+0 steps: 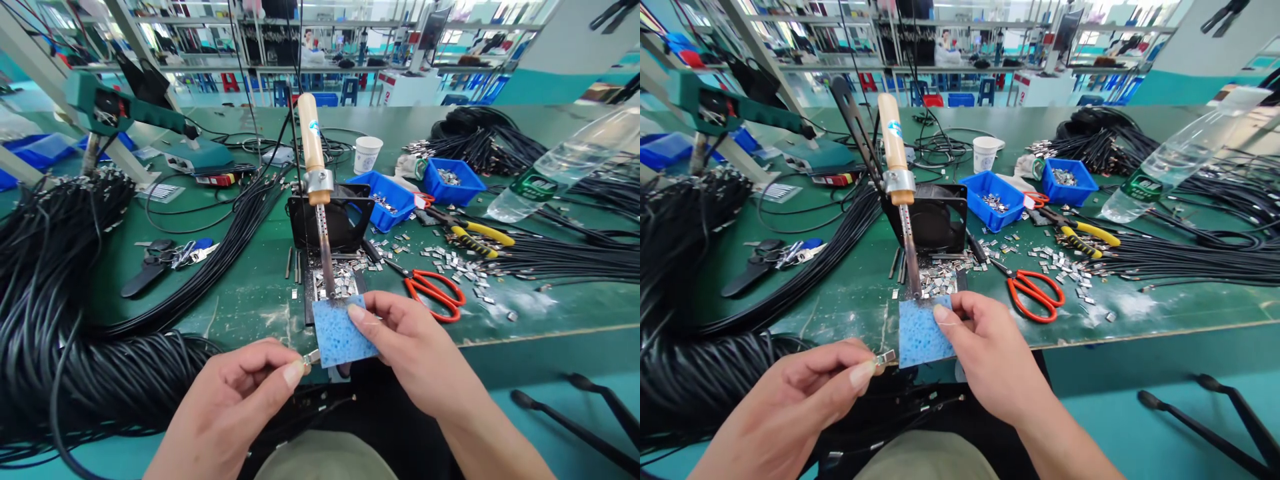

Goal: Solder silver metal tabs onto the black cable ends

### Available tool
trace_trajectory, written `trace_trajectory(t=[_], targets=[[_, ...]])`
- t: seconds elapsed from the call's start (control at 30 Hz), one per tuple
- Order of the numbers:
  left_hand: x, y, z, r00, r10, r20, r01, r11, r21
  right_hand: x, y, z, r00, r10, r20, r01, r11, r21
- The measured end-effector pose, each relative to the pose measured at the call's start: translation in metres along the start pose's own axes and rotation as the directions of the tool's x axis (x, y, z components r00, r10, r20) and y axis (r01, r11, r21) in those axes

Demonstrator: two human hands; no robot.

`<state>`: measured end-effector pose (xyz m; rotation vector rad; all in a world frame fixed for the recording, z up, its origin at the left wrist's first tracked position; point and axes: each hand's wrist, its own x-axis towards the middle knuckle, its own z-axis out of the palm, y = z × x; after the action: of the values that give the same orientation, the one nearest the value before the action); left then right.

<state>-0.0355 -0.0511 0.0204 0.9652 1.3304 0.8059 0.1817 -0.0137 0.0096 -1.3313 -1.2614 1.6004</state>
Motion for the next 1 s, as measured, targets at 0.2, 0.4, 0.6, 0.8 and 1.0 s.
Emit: trace_trajectory(t=[0.2,0.4,0.6,0.8,1.0], targets=[[0.001,-0.001,-0.002,1.0,-0.009,-0.012,0.009,1.0,-0.002,-0.015,0.003,-0.008,1.0,0.005,-0.019,-0.007,0.994,-0.111],[0.002,-0.004,-0.003,1.0,0.004,-0.004,-0.004,1.0,0.023,-0.01,-0.009,-0.012,0.995,-0.088,-0.038,0.081,0.985,-0.155],[0.002,-0.003,-0.001,0.999,0.0,-0.035,0.001,1.0,0.014,0.002,0.001,-0.003,0.993,-0.122,-0.003,0.114,0.936,-0.332],[0.002,0.0,0.003,0.999,-0.005,-0.044,0.005,1.0,0.009,0.004,0.0,0.004,0.995,-0.103,0.011,0.102,0.964,-0.246],[0.002,-0.001,0.001,0.999,-0.009,-0.036,0.009,1.0,0.001,-0.003,0.001,0.01,0.994,-0.105,0.007,0.103,0.957,-0.272]])
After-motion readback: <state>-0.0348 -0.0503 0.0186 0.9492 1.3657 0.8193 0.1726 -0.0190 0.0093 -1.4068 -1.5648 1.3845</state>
